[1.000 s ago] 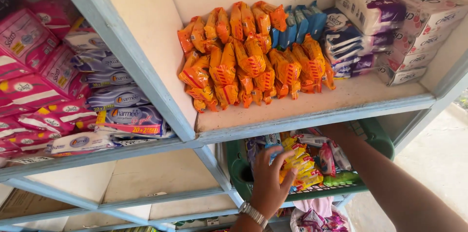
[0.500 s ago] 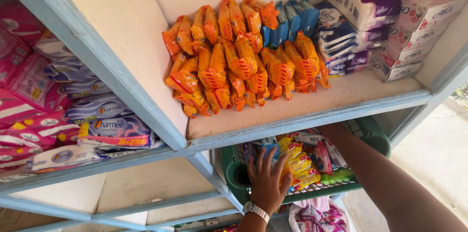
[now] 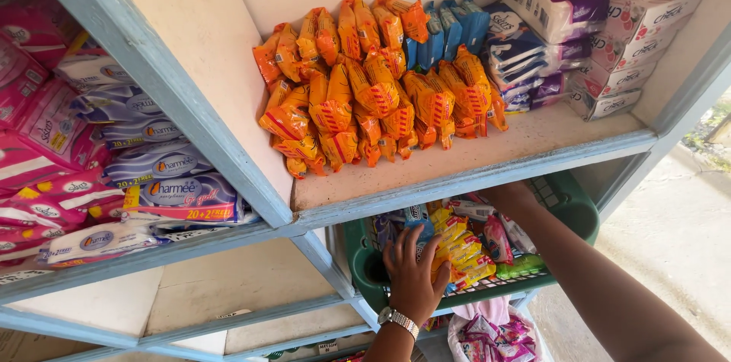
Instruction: Restocking and organizing individual snack packages from a basket onto a retail shelf.
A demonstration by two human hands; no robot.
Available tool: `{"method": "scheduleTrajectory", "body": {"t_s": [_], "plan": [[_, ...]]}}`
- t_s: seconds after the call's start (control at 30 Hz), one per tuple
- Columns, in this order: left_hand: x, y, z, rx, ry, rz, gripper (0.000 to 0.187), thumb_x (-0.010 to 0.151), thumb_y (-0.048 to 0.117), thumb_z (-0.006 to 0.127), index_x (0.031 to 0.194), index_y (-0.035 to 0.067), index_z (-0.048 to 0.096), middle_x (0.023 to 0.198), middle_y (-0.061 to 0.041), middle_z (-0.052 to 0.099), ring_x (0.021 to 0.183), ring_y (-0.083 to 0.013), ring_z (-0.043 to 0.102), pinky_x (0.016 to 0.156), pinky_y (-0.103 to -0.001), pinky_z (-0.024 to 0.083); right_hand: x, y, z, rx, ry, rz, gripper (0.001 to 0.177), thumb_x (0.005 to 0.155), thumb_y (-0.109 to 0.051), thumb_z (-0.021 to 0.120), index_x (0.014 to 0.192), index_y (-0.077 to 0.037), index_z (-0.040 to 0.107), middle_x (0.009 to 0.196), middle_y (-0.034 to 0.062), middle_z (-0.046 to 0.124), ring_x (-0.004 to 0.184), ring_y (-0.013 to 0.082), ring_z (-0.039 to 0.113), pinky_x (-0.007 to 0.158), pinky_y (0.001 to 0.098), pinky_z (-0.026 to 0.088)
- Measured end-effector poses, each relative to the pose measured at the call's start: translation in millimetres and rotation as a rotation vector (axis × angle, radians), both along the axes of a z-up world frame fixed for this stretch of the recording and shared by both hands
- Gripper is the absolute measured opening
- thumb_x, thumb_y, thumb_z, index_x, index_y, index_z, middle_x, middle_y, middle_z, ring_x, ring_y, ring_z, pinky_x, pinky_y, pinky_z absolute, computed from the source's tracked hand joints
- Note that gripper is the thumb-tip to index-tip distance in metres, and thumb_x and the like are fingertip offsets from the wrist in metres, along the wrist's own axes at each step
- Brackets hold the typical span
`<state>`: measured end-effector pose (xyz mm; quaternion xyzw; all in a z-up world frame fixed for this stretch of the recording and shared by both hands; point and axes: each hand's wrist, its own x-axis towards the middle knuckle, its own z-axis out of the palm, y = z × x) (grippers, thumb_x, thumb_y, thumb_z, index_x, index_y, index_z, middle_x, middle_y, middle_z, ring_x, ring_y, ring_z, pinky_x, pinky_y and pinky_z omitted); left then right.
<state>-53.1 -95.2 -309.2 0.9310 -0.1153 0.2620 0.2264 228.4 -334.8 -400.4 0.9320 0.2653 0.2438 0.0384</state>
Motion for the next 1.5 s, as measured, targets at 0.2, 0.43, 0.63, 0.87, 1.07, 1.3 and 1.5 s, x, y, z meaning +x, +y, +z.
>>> {"method": "scheduleTrajectory", "body": {"t_s": [0.2, 0.43, 0.63, 0.87, 1.07, 1.3, 1.5], "plan": [[1, 2, -9, 0.003, -0.019, 0.009, 0.049, 0.095, 0.037, 0.068, 0.138, 0.016, 0.059, 0.152, -0.016, 0.043, 0.144, -0.0372, 0.034, 0.114, -0.065, 0.016, -108, 10, 110, 0.667, 0.51, 0.143, 0.045, 0.079, -0.025, 0.081, 0.12, -0.009, 0.071, 0.118, 0.0137, 0.073, 0.108, 0.032, 0.07, 0.093, 0.042, 0.055], [-9, 3, 8, -0.097, -0.038, -0.097, 0.071, 0.095, 0.043, 0.07, 0.152, 0.01, 0.044, 0.149, -0.016, 0.049, 0.142, -0.0361, 0.039, 0.115, -0.061, 0.021, -201, 21, 145, 0.94, 0.783, 0.173, 0.026, 0.084, -0.028, 0.079, 0.095, -0.006, 0.072, 0.098, 0.0066, 0.075, 0.091, 0.0195, 0.073, 0.085, 0.034, 0.058], [-35, 0, 23, -0.284, 0.009, -0.191, 0.076, 0.085, 0.033, 0.079, 0.15, 0.01, 0.046, 0.143, -0.015, 0.054, 0.132, -0.0347, 0.049, 0.108, -0.052, 0.034, -246, 22, 124, 1.097, 0.983, 0.348, 0.025, 0.089, -0.025, 0.077, 0.087, -0.005, 0.063, 0.086, 0.0014, 0.066, 0.086, 0.01, 0.065, 0.08, 0.0279, 0.054], [-50, -7, 36, -1.46, 0.64, -0.469, 0.078, 0.082, 0.005, 0.08, 0.148, 0.017, 0.04, 0.14, -0.013, 0.055, 0.119, -0.0189, 0.063, 0.099, -0.033, 0.056, -259, 14, 99, 1.339, 1.268, 0.277, 0.022, 0.092, -0.017, 0.075, 0.088, -0.004, 0.057, 0.081, 0.0019, 0.054, 0.073, 0.0085, 0.049, 0.061, 0.0258, 0.042], [-55, 5, 40, -1.573, 0.624, -0.416, 0.067, 0.084, 0.007, 0.081, 0.144, 0.001, 0.052, 0.129, -0.013, 0.066, 0.114, -0.0178, 0.067, 0.1, -0.034, 0.056, -280, 25, 137, 1.063, 1.16, 0.421, 0.041, 0.082, -0.023, 0.084, 0.113, -0.005, 0.065, 0.103, 0.0079, 0.073, 0.095, 0.017, 0.068, 0.088, 0.0322, 0.055], [-67, 23, 71, -1.564, 0.499, -0.449, 0.063, 0.085, 0.005, 0.078, 0.143, 0.002, 0.052, 0.127, -0.012, 0.066, 0.115, -0.0175, 0.065, 0.102, -0.037, 0.054, -300, 38, 127, 0.705, 1.15, 0.219, 0.073, 0.084, -0.039, 0.083, 0.147, -0.014, 0.054, 0.147, 0.0091, 0.053, 0.133, 0.0249, 0.055, 0.109, 0.0389, 0.048], [-75, 28, 86, -1.85, 0.405, -0.451, 0.054, 0.094, 0.018, 0.066, 0.145, 0.013, 0.048, 0.136, -0.005, 0.06, 0.126, -0.0178, 0.057, 0.109, -0.044, 0.046, -306, 35, 143, 0.919, 1.199, 0.421, 0.052, 0.089, -0.028, 0.078, 0.135, -0.011, 0.061, 0.131, 0.0096, 0.068, 0.121, 0.0255, 0.066, 0.11, 0.0364, 0.052]]}}
